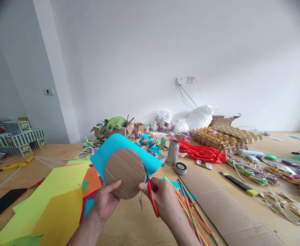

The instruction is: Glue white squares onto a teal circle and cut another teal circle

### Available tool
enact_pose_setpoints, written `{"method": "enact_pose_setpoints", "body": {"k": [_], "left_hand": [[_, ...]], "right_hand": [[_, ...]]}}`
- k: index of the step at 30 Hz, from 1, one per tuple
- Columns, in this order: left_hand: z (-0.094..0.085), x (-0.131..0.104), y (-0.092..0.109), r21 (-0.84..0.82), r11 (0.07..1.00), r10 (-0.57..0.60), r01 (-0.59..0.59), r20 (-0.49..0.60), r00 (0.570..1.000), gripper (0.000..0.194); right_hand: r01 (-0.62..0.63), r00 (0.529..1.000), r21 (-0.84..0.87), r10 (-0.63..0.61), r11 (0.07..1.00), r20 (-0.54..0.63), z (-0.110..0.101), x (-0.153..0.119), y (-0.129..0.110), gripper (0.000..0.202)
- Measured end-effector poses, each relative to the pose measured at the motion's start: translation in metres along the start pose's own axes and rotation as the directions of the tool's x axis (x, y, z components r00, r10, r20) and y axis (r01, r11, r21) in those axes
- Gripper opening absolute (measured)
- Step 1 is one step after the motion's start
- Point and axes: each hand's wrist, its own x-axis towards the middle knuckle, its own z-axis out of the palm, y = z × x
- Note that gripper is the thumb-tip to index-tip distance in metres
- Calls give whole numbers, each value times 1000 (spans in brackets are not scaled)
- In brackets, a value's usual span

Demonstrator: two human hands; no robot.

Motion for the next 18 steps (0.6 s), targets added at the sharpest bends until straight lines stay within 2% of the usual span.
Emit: {"method": "enact_pose_setpoints", "body": {"k": [18], "left_hand": [[-4,1,1,22,1000,-10,9,45,999,71]], "right_hand": [[-11,1000,-29,11,1000,16,-2,0,4,53]]}}
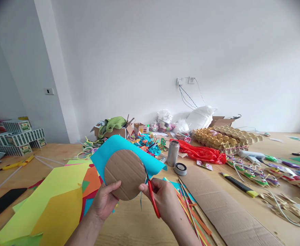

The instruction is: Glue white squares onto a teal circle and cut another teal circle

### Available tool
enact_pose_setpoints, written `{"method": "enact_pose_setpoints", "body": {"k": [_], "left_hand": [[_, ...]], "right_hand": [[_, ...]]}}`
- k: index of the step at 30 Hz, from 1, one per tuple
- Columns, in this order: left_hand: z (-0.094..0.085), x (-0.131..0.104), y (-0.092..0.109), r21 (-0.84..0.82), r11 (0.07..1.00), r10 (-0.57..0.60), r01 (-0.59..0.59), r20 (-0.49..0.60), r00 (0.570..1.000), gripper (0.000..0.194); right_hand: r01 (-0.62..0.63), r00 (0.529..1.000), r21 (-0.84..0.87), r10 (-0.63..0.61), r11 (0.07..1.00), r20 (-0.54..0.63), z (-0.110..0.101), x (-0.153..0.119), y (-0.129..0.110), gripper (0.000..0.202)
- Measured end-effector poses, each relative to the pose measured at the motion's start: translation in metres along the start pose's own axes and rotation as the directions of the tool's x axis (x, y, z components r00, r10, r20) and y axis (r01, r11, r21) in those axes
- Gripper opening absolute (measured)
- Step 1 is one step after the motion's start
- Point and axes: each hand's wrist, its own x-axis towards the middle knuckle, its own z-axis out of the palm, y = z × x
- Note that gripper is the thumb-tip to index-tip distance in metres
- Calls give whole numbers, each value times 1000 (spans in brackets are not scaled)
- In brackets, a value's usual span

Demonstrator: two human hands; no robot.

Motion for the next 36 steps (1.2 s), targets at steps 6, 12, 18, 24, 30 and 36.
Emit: {"method": "enact_pose_setpoints", "body": {"k": [6,12,18,24,30,36], "left_hand": [[-2,1,1,5,1000,6,-5,-3,1000,71],[-6,2,1,22,1000,-13,12,34,999,72],[-10,5,2,29,999,-20,19,53,998,70],[-10,6,1,40,999,-17,15,46,999,71],[-9,2,1,65,998,-14,11,56,998,72],[-12,3,3,74,997,-25,19,76,997,71]], "right_hand": [[14,1000,6,-14,1000,21,-1,2,0,51],[12,1000,-2,-12,1000,23,-3,0,-3,52],[17,999,-9,-16,1000,28,-3,-1,-3,54],[6,999,-16,-6,1000,34,-3,0,0,56],[8,999,-32,-7,999,42,-4,0,1,55],[34,997,-23,-32,999,64,-6,-1,0,55]]}}
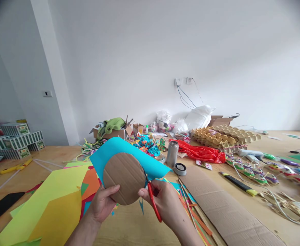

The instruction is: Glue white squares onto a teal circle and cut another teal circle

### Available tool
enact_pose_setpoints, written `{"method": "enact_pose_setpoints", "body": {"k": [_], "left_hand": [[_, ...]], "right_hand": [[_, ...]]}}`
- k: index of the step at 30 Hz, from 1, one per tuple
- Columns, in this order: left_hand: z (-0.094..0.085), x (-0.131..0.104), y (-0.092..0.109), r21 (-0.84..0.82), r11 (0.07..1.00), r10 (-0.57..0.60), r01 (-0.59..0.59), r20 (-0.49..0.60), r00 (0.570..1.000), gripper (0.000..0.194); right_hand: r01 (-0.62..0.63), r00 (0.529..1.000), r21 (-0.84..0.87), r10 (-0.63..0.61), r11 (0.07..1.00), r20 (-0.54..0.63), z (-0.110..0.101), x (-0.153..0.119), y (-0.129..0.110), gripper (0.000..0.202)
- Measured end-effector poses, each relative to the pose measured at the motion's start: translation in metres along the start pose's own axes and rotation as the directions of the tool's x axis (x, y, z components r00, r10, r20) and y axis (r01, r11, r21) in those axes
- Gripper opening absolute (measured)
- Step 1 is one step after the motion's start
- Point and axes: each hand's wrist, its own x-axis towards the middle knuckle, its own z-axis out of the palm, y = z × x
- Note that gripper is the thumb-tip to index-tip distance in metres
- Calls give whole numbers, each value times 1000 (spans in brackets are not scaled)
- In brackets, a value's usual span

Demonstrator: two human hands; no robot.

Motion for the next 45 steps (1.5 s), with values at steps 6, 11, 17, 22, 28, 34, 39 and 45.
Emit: {"method": "enact_pose_setpoints", "body": {"k": [6,11,17,22,28,34,39,45], "left_hand": [[-3,1,0,-10,1000,-13,13,-1,1000,71],[-5,1,-1,-13,1000,-11,11,-3,1000,72],[-4,1,-1,1,1000,-20,20,52,998,71],[-4,1,1,13,1000,-23,23,55,998,71],[-4,0,2,14,1000,-27,26,68,997,69],[-6,1,1,21,999,-38,37,56,998,69],[-7,1,3,52,998,-44,41,72,996,69],[-6,-1,6,70,997,-49,45,53,997,71]], "right_hand": [[-5,1000,31,5,1000,-16,1,1,1,59],[10,1000,19,-10,1000,-3,1,0,6,57],[22,1000,49,-23,999,12,0,-1,7,55],[34,999,36,-33,999,-12,0,-1,7,56],[22,1000,51,-22,998,11,-1,1,8,59],[13,1000,26,-13,1000,2,-2,1,10,60],[17,998,41,-20,999,56,-6,-1,5,60],[16,997,34,-19,999,79,-8,-2,0,62]]}}
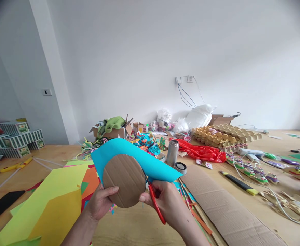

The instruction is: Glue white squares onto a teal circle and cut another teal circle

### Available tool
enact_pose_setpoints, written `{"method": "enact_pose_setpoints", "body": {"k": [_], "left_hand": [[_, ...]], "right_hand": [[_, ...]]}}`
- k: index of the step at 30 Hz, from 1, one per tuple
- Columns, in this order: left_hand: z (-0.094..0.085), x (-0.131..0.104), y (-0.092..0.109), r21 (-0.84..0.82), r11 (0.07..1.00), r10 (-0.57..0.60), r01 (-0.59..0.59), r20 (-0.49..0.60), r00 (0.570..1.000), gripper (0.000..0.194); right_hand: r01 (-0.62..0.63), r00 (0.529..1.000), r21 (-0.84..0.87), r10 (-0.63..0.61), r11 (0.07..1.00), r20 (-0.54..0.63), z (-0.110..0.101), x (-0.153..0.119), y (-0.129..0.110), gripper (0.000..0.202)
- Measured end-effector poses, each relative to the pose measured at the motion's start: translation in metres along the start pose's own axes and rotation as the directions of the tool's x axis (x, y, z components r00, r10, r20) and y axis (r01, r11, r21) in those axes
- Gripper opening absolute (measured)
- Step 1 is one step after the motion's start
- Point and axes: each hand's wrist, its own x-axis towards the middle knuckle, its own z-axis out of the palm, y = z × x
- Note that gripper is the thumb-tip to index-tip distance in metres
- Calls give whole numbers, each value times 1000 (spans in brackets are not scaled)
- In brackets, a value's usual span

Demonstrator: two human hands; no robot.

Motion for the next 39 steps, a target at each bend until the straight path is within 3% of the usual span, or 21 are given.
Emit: {"method": "enact_pose_setpoints", "body": {"k": [16,39], "left_hand": [[3,-1,3,16,1000,-17,17,10,1000,72],[2,-1,2,61,998,7,-9,44,999,72]], "right_hand": [[49,999,-94,-48,994,12,-1,0,2,62],[-24,1000,-58,24,998,8,-2,-2,2,60]]}}
